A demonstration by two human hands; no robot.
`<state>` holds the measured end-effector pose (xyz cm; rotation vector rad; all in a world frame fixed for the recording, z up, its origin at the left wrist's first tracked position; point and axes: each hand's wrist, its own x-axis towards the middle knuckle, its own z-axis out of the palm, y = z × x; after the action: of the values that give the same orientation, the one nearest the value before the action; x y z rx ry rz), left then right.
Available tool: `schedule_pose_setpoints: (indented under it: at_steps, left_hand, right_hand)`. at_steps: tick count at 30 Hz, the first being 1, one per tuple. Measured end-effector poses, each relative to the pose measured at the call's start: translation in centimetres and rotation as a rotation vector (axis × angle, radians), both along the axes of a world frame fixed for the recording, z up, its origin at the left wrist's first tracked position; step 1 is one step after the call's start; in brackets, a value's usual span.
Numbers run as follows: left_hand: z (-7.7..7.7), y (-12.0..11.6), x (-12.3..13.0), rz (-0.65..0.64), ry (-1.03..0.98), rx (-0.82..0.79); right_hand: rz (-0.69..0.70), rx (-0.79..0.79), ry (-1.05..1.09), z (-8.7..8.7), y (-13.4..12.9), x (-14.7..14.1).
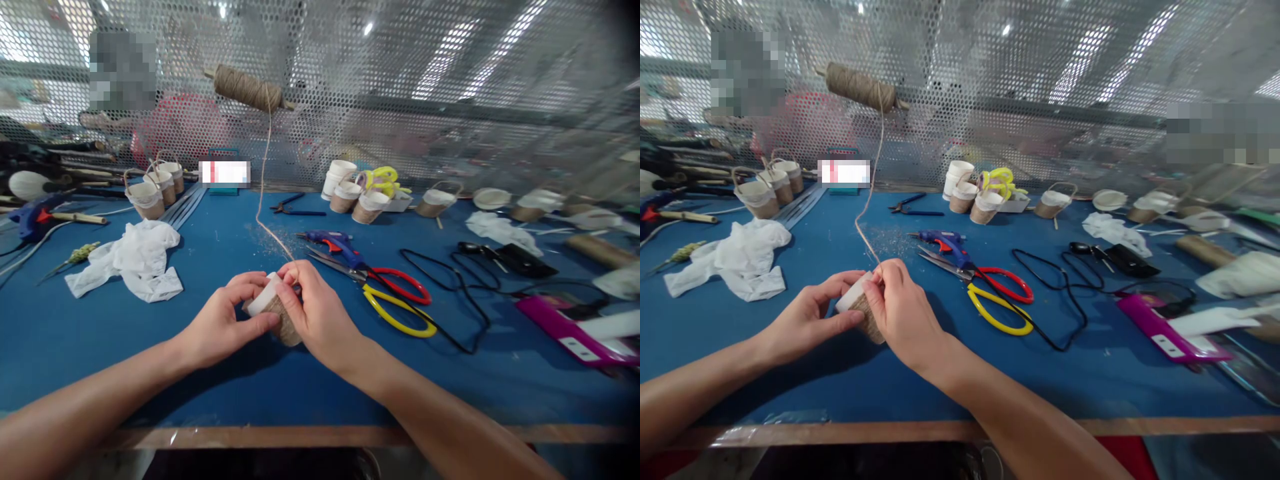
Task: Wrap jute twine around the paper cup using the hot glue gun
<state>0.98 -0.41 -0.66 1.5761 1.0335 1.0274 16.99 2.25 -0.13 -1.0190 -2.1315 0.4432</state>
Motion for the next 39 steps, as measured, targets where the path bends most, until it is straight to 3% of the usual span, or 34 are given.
schedule_pose_setpoints:
  at_steps: [12,18,22,25,29,33,39]
  left_hand:
    - [0.2,0.0,0.2,0.035,-0.004,0.029]
    - [0.2,0.0,0.3,0.052,0.002,0.04]
    - [0.1,-0.1,0.0,0.034,-0.004,0.024]
    - [0.0,-0.1,-0.2,0.033,-0.015,-0.003]
    - [-0.1,-0.1,-0.4,0.002,-0.055,-0.013]
    - [-0.3,-0.1,-0.7,-0.023,-0.071,-0.019]
    - [-0.5,0.1,-0.9,-0.055,-0.071,0.011]
  right_hand:
    - [-0.006,0.209,-0.149,-0.2,-0.4,-0.4]
    - [0.017,0.233,-0.143,-0.4,-0.3,-0.4]
    - [0.019,0.154,-0.067,-0.1,0.1,0.2]
    - [-0.063,0.072,0.042,0.8,0.8,1.0]
    - [-0.325,-0.074,-0.06,2.8,3.1,3.0]
    - [-0.549,-0.148,-0.253,4.1,7.3,5.5]
    - [-0.625,-0.439,-0.447,1.9,12.5,7.0]
